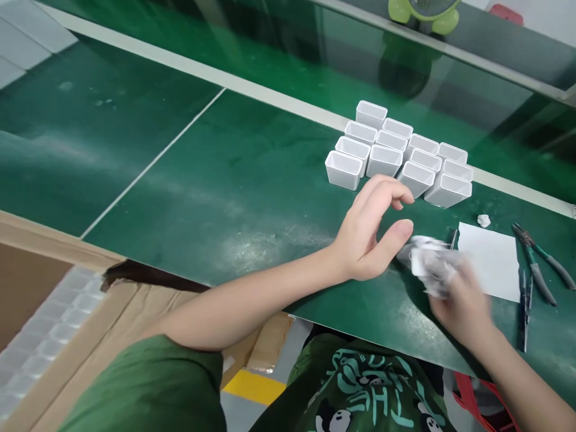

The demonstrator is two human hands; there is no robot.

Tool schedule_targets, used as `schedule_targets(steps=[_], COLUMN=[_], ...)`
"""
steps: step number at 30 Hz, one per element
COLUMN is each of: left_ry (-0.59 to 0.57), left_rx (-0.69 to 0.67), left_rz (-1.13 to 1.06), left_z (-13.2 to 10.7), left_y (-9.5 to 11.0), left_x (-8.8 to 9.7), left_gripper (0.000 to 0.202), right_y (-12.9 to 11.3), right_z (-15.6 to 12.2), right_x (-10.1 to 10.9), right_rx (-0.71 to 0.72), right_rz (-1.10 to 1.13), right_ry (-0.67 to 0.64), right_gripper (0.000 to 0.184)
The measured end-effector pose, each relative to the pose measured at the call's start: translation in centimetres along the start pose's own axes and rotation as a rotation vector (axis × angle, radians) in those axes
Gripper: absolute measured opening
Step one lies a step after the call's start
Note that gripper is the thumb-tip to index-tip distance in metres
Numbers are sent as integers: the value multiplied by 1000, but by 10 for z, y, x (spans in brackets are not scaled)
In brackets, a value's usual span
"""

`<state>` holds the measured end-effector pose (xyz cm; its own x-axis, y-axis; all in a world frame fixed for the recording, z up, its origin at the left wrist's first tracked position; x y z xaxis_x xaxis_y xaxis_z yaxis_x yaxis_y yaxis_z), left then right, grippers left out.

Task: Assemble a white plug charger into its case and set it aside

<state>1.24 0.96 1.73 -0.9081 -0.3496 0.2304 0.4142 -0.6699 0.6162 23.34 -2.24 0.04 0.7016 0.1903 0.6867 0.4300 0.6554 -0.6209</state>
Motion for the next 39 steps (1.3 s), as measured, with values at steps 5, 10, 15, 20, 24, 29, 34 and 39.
schedule_targets(steps=[5, 10, 15, 20, 24, 29, 34, 39], left_ry=[-29, -70, -166, -196, -210, -219, -231, -245], left_rx=[-9, -198, -425, -417, -412, -402, -384, -265], left_rz=[9, -9, 66, 144, 142, 152, 137, 2], left_z=[0, -2, -6, -6, -6, -6, -7, -7], left_y=[0, 6, 14, 15, 15, 16, 15, 12], left_x=[0, -2, -8, -8, -7, -8, -7, -7], left_gripper=[28, 44, 61, 56, 54, 52, 54, 68], right_y=[0, -5, -13, -14, -13, -10, -10, -11], right_z=[3, 5, 10, 16, 15, 11, 11, 7], right_x=[-8, 1, -3, -7, -8, -10, -10, 4], right_rx=[103, -252, -726, -838, -872, -926, -925, -504], right_rz=[-92, 518, 1272, 1582, 1625, 1631, 1543, 891], right_ry=[-30, 119, 164, 110, 111, 132, 130, 274], right_gripper=[52, 34, 31, 25, 28, 35, 36, 22])
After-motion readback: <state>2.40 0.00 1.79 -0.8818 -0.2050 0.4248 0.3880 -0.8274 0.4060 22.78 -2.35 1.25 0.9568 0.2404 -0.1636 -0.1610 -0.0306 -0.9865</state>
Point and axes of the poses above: each hand's wrist, its own z-axis towards the middle knuckle, its own x-axis out of the back of the hand, y = z × x, the point moved 2 cm from there along z, towards the middle knuckle, and after that the axes turned 12 degrees about z, right-handed, at the moved point
